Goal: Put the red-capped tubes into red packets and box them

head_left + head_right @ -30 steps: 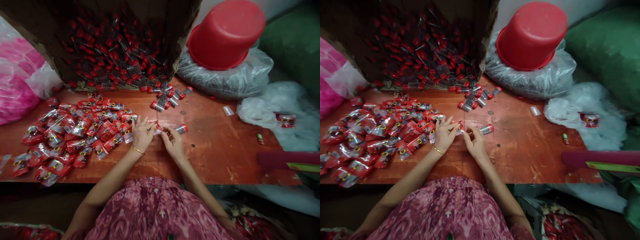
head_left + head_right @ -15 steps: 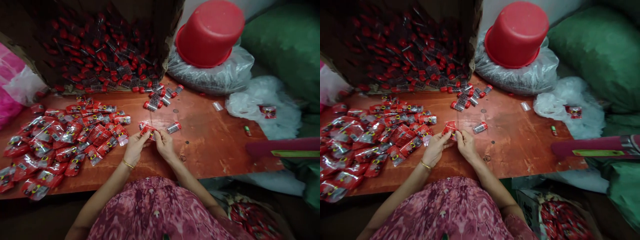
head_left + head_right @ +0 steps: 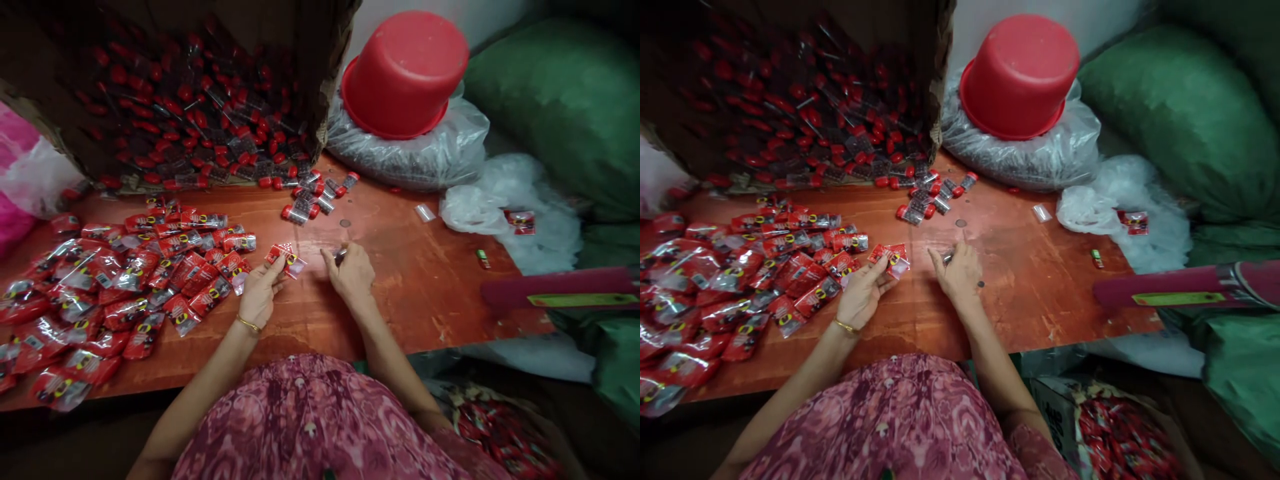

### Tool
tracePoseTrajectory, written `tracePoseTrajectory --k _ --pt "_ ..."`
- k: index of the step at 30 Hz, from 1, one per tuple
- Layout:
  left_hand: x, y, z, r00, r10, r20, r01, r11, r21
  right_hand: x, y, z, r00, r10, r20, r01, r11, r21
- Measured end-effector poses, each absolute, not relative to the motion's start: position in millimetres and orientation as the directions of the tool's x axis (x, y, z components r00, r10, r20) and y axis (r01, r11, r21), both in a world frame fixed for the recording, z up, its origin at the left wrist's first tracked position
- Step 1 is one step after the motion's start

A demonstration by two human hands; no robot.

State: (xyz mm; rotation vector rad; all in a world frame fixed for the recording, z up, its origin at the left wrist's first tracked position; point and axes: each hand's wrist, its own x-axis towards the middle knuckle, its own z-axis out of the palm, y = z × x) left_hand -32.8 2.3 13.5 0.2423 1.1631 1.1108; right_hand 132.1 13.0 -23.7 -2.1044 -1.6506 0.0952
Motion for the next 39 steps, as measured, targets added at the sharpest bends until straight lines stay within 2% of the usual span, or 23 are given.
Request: tracePoseTrajectory --k 2,3,7,12,14,17,20,22,24,26,34,39 --pt "-34 3 13 -0.017 0.797 -0.604 -0.579 0.485 0.656 144 10 -31 0.308 0.929 0.206 0.929 -0.247 -0.276" --pt "-35 2 13 -0.006 0.797 -0.604 -0.584 0.487 0.649 149 6 -35 0.284 0.938 0.2 0.94 -0.232 -0.248" --pt "-34 2 12 0.067 0.787 -0.613 -0.603 0.521 0.604 164 -13 -48 0.109 0.962 0.249 0.954 -0.031 -0.298" --pt "-33 1 13 0.12 0.788 -0.604 -0.6 0.542 0.588 162 -14 -57 0.186 0.943 0.275 0.948 -0.099 -0.304" --pt "-34 0 13 0.128 0.786 -0.605 -0.586 0.552 0.593 159 -8 -59 0.145 0.951 0.273 0.931 -0.038 -0.364" --pt "-36 -2 11 0.098 0.79 -0.605 -0.564 0.545 0.621 158 -5 -57 0.113 0.96 0.255 0.818 0.055 -0.572" --pt "-37 -2 10 0.047 0.81 -0.584 -0.543 0.512 0.666 159 -15 -42 0.154 0.972 0.176 0.537 0.067 -0.841" --pt "-37 -1 10 0.023 0.819 -0.573 -0.519 0.5 0.693 160 -25 -27 0.177 0.979 0.103 0.323 0.041 -0.946" --pt "-36 -1 12 0.002 0.823 -0.568 -0.499 0.493 0.713 159 -36 -11 0.154 0.987 0.04 0.183 0.011 -0.983" --pt "-34 -1 14 -0.011 0.824 -0.567 -0.477 0.494 0.727 156 -43 2 0.104 0.995 0.003 0.119 -0.009 -0.993" --pt "-37 -5 15 0.034 0.875 -0.483 -0.341 0.464 0.817 143 -42 15 -0.019 1.0 -0.003 0.178 0.0 -0.984" --pt "-41 -5 13 0.092 0.905 -0.416 -0.299 0.424 0.855 135 -39 10 -0.025 0.998 -0.06 0.109 -0.057 -0.992"
